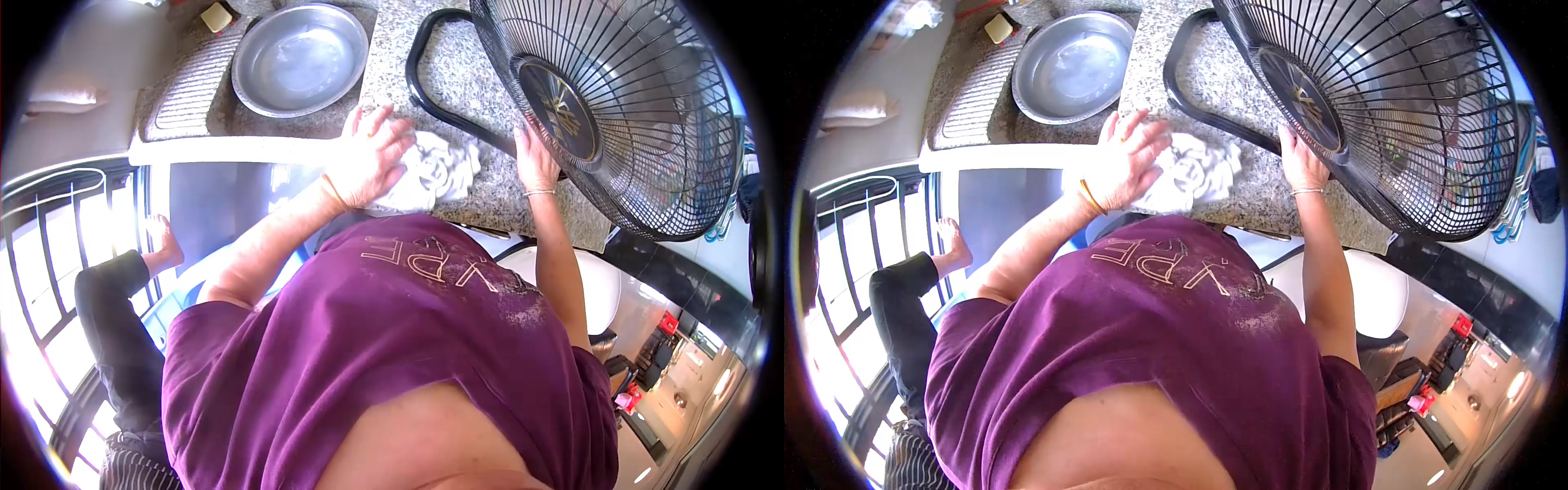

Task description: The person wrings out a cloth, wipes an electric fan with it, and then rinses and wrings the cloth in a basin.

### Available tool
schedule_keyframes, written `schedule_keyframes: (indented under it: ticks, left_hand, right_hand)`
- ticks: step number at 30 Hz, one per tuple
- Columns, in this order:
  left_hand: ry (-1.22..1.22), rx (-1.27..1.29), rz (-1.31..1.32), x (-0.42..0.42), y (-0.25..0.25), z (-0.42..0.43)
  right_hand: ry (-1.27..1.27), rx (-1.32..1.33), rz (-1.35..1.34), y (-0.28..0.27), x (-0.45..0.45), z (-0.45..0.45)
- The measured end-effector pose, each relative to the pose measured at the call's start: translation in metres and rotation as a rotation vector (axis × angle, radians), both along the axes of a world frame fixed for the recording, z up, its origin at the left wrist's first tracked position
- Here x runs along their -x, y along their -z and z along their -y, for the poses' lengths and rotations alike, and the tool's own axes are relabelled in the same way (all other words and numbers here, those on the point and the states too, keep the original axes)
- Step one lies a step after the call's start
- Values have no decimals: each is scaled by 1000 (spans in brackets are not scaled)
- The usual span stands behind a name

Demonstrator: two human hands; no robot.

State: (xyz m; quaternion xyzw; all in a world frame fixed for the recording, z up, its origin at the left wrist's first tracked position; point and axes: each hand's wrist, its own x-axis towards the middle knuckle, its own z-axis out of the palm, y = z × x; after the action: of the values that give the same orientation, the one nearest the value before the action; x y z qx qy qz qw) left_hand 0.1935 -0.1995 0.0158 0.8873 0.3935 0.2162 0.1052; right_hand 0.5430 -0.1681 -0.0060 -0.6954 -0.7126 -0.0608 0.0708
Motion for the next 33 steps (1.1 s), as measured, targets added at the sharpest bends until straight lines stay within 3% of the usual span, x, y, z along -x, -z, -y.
schedule_keyframes:
  ticks: [5,13,16,21,31,33]
  left_hand:
    - [54,46,56,8,0,22]
    - [-120,50,92,5,6,39]
    - [-110,40,95,4,8,39]
    - [-113,26,114,3,9,39]
    - [-134,15,108,6,12,41]
    - [-154,8,119,7,14,42]
  right_hand:
    - [-49,-79,11,2,-2,0]
    - [128,92,-85,-27,18,9]
    - [20,-105,-97,-3,6,9]
    - [46,-266,-103,-9,11,16]
    - [64,-78,-222,0,1,11]
    - [7,-138,-212,-3,2,8]
